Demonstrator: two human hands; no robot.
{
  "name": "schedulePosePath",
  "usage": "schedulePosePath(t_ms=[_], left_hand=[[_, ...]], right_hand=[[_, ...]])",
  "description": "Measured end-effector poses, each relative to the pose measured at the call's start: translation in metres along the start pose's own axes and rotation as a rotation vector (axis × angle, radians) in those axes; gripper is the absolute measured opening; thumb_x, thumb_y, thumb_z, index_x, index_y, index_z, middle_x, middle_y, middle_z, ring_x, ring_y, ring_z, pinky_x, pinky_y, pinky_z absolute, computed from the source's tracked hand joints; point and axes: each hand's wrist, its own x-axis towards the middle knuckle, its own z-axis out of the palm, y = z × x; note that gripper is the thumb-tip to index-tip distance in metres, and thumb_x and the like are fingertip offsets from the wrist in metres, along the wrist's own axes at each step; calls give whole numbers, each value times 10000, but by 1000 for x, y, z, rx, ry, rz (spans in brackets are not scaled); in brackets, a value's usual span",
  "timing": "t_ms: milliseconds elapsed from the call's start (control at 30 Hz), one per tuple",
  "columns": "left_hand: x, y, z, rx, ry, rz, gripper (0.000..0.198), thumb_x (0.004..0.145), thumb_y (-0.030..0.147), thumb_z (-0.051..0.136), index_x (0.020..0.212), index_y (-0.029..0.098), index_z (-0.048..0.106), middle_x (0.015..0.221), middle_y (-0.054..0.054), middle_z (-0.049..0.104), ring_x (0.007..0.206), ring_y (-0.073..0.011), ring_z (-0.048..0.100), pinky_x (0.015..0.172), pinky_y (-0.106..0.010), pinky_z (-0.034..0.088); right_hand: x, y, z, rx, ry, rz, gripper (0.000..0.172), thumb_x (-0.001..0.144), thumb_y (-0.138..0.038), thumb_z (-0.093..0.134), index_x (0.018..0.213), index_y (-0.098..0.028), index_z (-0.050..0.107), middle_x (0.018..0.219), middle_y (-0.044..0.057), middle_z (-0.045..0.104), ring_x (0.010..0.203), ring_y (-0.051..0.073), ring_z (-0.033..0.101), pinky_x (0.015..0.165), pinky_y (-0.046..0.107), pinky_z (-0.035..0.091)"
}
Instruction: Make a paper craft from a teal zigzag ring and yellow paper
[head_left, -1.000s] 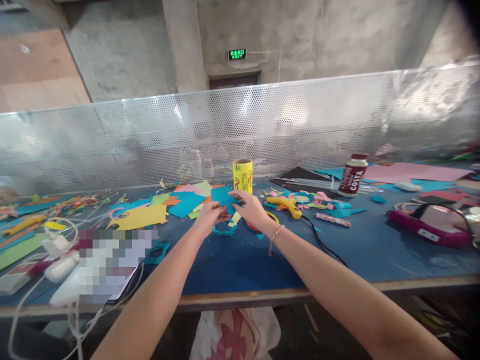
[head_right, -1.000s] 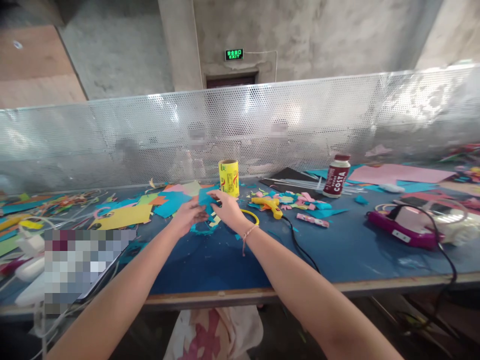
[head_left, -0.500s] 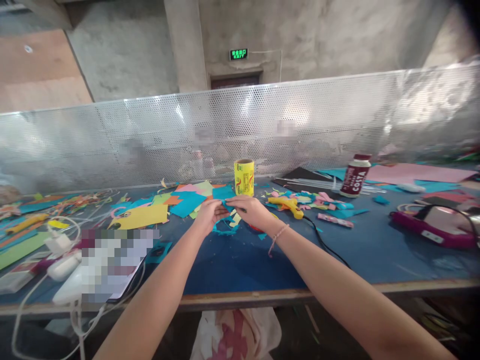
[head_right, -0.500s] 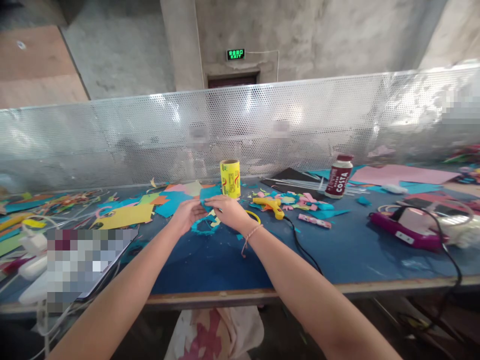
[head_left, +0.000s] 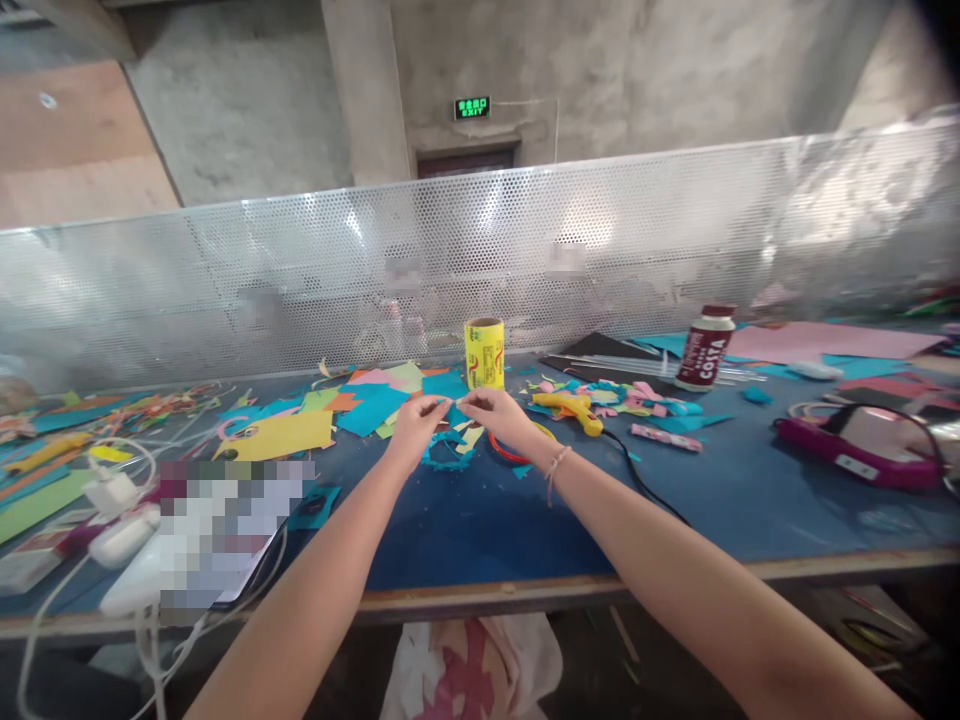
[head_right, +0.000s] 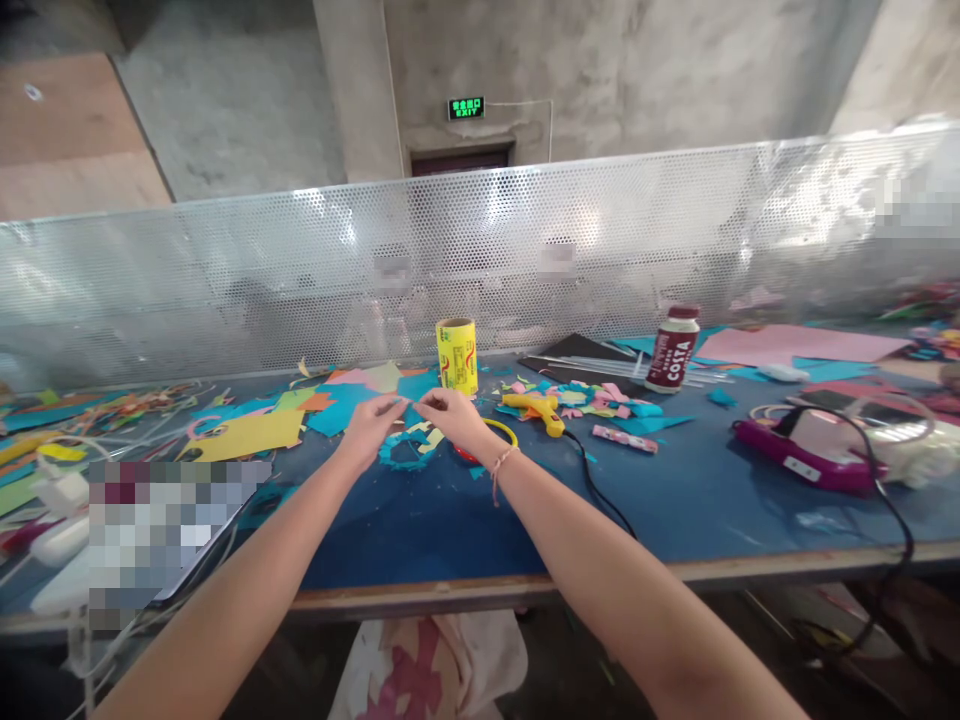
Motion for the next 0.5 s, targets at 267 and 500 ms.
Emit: schedulePosePath(t_ms=[267, 500], left_hand=[[-2, 1, 1, 10, 3, -11, 297, 565, 413, 696, 604, 135, 602, 539, 14, 484, 523, -90, 466, 546, -237, 445], [0, -2, -2, -19, 77, 56, 305, 577, 411, 685, 546, 142, 545, 523, 30, 411, 526, -84, 418, 513, -210, 390]], right_hand=[[1, 5, 1, -65, 10, -46, 169, 700, -324, 527, 656, -162, 546, 583, -21, 505, 547, 98, 489, 554, 244, 442], [1, 3, 1, -50, -7, 1, 166, 687, -310, 551, 711, -152, 597, 607, 1, 567, 561, 111, 538, 564, 248, 462]])
